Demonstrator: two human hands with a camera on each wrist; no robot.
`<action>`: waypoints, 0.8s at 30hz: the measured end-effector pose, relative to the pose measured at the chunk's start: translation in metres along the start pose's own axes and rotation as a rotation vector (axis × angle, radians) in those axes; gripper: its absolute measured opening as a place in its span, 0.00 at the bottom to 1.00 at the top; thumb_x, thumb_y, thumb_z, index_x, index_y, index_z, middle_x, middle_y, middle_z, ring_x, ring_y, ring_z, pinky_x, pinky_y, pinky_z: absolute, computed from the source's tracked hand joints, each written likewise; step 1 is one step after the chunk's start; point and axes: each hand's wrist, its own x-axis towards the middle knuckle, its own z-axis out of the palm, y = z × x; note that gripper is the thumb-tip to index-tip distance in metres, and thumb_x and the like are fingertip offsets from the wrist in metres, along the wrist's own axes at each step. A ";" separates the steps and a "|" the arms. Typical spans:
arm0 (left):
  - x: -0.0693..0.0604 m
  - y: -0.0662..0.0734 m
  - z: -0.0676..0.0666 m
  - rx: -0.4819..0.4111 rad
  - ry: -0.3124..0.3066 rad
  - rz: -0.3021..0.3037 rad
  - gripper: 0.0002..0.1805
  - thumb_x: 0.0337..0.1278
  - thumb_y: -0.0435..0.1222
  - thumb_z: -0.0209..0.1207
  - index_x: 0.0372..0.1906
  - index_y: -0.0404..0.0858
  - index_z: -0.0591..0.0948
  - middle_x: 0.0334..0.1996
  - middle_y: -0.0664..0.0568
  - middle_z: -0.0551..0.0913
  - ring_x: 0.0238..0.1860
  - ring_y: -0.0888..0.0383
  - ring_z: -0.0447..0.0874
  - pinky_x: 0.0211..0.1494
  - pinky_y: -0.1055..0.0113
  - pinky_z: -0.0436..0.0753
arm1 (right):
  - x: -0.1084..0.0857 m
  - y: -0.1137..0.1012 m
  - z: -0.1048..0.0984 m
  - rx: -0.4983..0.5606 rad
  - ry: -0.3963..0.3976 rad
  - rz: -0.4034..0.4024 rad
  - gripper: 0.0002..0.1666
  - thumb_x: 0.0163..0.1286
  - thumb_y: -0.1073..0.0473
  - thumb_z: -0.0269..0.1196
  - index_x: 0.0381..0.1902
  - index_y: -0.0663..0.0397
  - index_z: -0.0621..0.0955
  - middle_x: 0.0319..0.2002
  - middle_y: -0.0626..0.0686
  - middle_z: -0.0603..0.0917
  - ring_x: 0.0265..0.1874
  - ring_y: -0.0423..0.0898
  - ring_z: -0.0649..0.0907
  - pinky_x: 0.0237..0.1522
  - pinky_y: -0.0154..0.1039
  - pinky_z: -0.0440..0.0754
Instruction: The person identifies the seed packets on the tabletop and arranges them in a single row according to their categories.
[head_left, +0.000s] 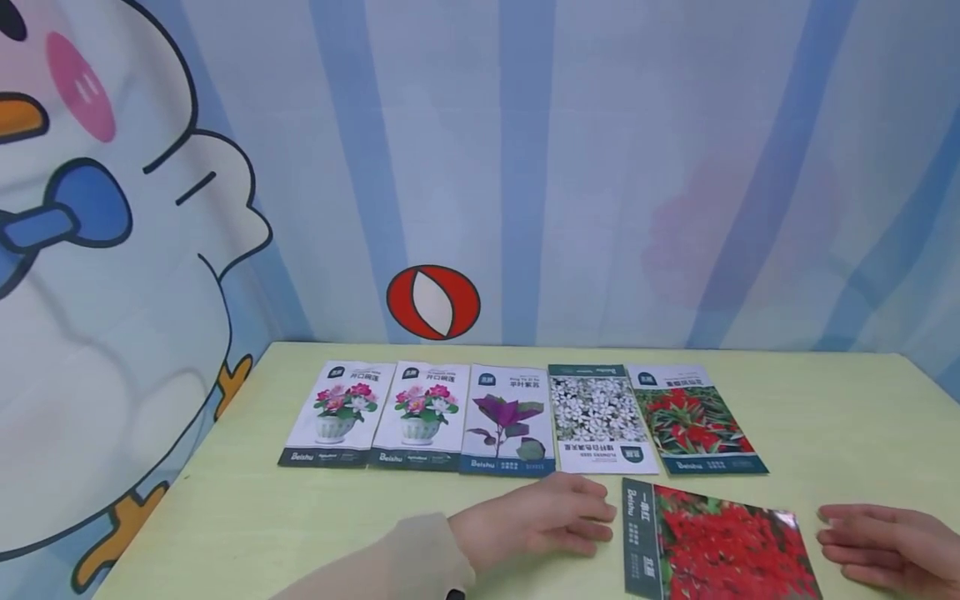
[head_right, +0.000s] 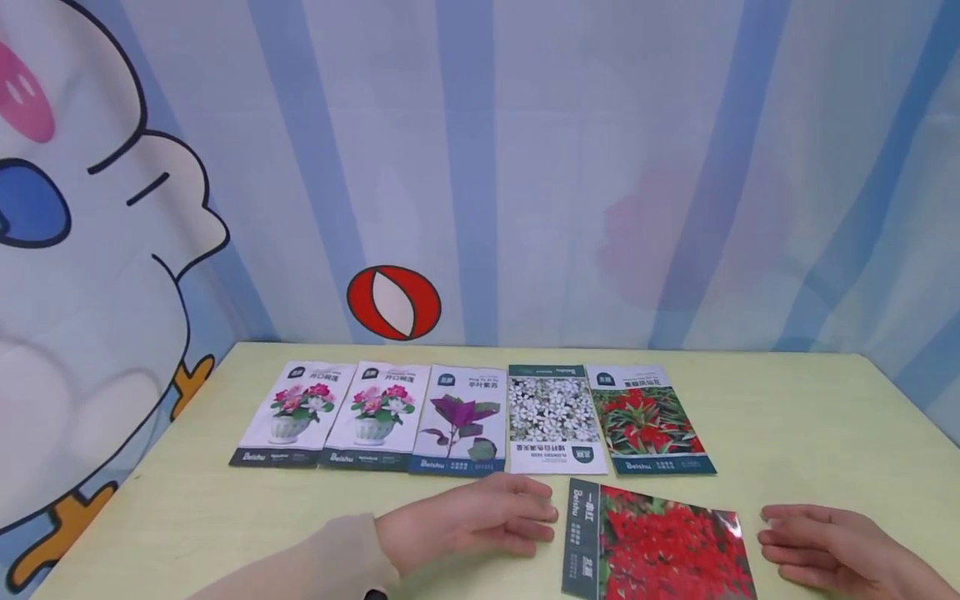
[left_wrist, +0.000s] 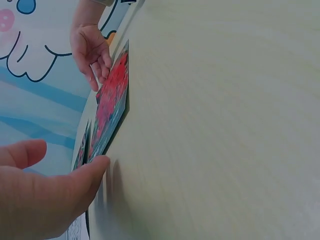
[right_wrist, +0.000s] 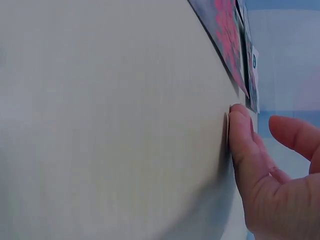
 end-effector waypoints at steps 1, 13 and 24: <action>-0.001 0.000 0.000 -0.010 0.000 -0.003 0.21 0.58 0.26 0.54 0.56 0.25 0.68 0.42 0.40 0.80 0.48 0.43 0.80 0.51 0.51 0.78 | -0.001 0.002 0.001 0.022 0.006 0.008 0.14 0.73 0.67 0.47 0.39 0.70 0.79 0.31 0.59 0.85 0.37 0.54 0.85 0.48 0.49 0.79; -0.011 0.000 0.007 -0.060 -0.077 -0.003 0.25 0.59 0.26 0.53 0.60 0.25 0.61 0.44 0.46 0.71 0.43 0.56 0.74 0.60 0.57 0.73 | -0.006 0.012 0.018 -0.048 0.003 -0.038 0.17 0.72 0.70 0.47 0.51 0.81 0.69 0.32 0.58 0.84 0.36 0.54 0.84 0.47 0.49 0.79; -0.002 -0.006 0.016 -0.056 -0.002 0.052 0.17 0.55 0.23 0.53 0.51 0.25 0.74 0.36 0.49 0.81 0.27 0.63 0.72 0.31 0.76 0.74 | -0.009 0.016 0.022 -0.017 -0.109 -0.060 0.17 0.73 0.67 0.48 0.51 0.80 0.70 0.34 0.57 0.84 0.38 0.53 0.84 0.49 0.48 0.78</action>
